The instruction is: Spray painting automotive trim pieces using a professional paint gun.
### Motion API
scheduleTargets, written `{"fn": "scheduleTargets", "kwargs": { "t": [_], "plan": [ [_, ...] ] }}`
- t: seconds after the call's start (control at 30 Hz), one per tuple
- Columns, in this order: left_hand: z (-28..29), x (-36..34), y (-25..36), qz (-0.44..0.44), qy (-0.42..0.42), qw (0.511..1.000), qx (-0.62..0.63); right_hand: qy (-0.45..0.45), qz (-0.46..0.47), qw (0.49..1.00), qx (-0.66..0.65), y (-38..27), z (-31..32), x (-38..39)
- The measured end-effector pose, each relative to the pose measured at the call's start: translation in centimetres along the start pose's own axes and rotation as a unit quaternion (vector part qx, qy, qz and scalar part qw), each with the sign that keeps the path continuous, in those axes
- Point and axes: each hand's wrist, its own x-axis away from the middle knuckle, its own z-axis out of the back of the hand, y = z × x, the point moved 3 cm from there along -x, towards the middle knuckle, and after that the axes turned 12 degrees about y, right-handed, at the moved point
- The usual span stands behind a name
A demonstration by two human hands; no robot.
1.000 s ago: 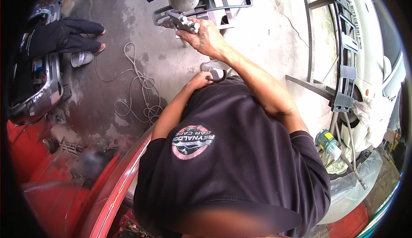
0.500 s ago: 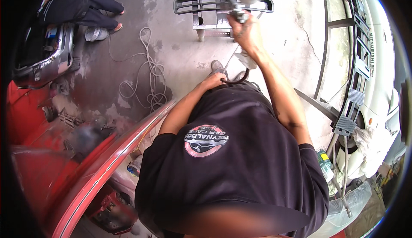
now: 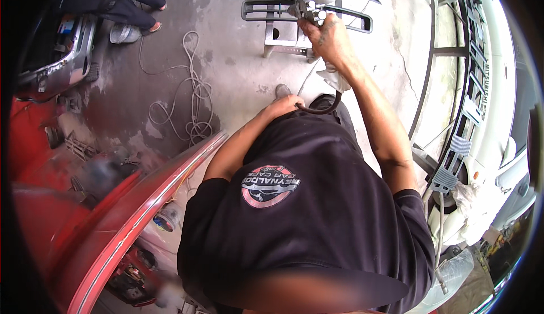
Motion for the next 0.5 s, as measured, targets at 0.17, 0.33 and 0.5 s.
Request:
{"fn": "scheduleTargets", "kwargs": {
  "t": [0.17,0.33,0.5],
  "plan": [
    [-0.6,-1.8,-0.8,0.027,0.000,0.999,-0.022,-0.058,0.018,0.997,-0.050,-2.2,-1.4,-3.0],
    [-1.3,-4.5,1.2,0.047,0.063,0.997,0.019,-0.169,0.010,0.982,-0.084,-0.5,-0.7,-7.4],
    [-2.7,-9.0,4.8,0.119,0.119,0.985,0.029,-0.181,0.080,0.977,-0.084,0.6,2.9,-11.9]
  ]
}}
